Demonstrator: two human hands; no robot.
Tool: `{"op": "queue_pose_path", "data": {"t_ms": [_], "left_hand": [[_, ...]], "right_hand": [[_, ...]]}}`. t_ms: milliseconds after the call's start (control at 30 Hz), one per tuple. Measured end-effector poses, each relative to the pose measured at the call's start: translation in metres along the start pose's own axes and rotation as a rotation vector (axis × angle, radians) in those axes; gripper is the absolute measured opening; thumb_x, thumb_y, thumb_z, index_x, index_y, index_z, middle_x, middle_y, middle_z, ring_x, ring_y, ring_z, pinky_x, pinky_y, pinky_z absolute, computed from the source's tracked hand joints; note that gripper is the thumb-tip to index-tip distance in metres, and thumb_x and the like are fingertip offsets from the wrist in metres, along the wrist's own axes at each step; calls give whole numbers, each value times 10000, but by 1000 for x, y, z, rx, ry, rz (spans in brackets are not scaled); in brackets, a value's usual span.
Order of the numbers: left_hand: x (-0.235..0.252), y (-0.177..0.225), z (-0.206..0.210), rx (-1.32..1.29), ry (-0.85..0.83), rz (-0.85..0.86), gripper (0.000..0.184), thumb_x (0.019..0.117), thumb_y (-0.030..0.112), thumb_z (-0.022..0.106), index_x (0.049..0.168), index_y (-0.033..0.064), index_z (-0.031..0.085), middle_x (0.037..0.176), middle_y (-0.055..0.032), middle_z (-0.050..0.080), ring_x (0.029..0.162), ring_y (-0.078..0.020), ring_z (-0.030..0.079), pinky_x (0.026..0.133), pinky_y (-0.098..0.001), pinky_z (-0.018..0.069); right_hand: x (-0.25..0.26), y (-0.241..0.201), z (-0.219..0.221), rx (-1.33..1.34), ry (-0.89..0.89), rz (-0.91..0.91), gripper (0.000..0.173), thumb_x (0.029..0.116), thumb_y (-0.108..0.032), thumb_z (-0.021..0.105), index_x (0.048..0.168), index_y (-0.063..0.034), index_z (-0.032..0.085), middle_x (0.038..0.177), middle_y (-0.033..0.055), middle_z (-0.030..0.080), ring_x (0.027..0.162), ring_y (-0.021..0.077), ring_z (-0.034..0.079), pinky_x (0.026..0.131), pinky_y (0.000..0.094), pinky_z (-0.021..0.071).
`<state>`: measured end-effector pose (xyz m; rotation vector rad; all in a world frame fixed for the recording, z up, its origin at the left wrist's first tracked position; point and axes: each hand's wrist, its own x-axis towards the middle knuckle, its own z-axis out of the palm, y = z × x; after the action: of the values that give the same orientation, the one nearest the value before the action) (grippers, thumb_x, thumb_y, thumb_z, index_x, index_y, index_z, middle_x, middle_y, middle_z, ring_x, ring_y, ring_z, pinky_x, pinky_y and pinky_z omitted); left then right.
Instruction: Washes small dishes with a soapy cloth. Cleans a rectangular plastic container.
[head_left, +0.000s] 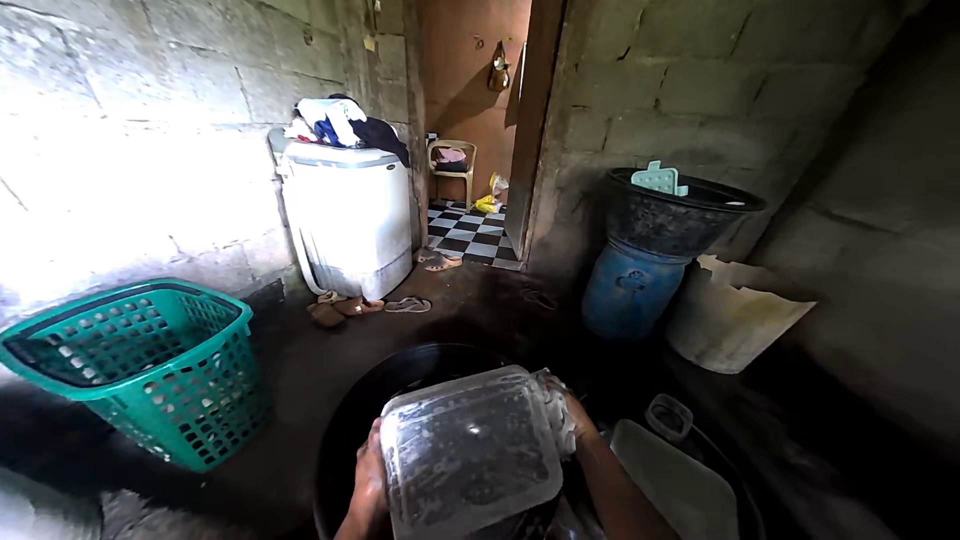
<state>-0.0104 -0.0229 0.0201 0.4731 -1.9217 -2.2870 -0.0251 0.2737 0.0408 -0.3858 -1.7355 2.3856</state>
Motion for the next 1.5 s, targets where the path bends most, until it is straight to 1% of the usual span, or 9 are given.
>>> {"op": "queue_pose_path", "data": {"t_ms": [167,300,467,600,833,1033,1267,1400,1500], "left_hand": [[16,5,-8,38,-151,52,153,1025,79,478,1024,-18,597,858,-43,652,754,-84,638,703,-286,566],[-9,-2,15,462,-372,91,394,1074,266,517,1004,-92,665,886,-162,648,825,-205,616,820,-443,521],[-40,-16,48,40,-225,139,380,1046,116,492,673,79,552,595,74,536,563,-1,536,593,-212,497],[-32,-19,39,-108,-258,194,417,992,51,522,591,163,507,550,123,523,508,27,501,533,-179,464],[-20,-15,31,-213,-190,284,428,972,62,539,564,182,493,545,120,515,505,26,490,525,-170,456],[-28,-17,46,60,-90,203,443,999,61,590,575,88,468,521,81,456,486,3,443,524,-205,412],[-21,-7,27,-211,-149,271,444,963,33,564,556,183,467,514,123,469,464,27,434,481,-159,405],[-13,-12,26,-254,-140,240,443,958,20,587,559,167,464,531,95,508,483,2,474,507,-184,451],[-8,-2,13,301,-226,337,263,901,126,713,681,54,588,651,1,590,623,-87,587,641,-273,524]], "right_hand": [[-17,-41,25,-262,-46,-142,286,1009,19,561,1284,98,547,1097,114,653,942,41,618,861,202,525],[-28,-52,47,-587,-243,-254,330,937,18,668,1242,127,604,1170,183,681,1078,131,638,998,272,506],[-62,-35,83,-1021,-548,-142,480,952,-170,718,1336,91,596,1343,276,617,1296,345,573,1147,461,412],[-47,-4,57,-817,-492,-174,514,902,-96,756,1340,109,581,1308,263,636,1230,273,611,1099,377,457],[-23,0,37,-804,-196,-89,436,959,-106,703,1328,96,590,1314,243,640,1242,271,607,1107,380,452],[-80,-2,111,-988,-375,-255,500,964,-196,692,1331,128,590,1317,313,628,1286,393,587,1141,483,416],[-23,4,54,-599,-163,-115,389,974,-15,635,1328,134,573,1313,254,638,1217,229,614,1088,339,457],[-8,9,30,-178,-44,-20,227,1052,-42,498,1238,64,573,1037,65,679,889,20,641,826,202,545],[-13,-12,49,-336,-60,-29,305,1010,-19,597,1289,100,564,1159,154,660,989,92,626,910,247,521]]}}
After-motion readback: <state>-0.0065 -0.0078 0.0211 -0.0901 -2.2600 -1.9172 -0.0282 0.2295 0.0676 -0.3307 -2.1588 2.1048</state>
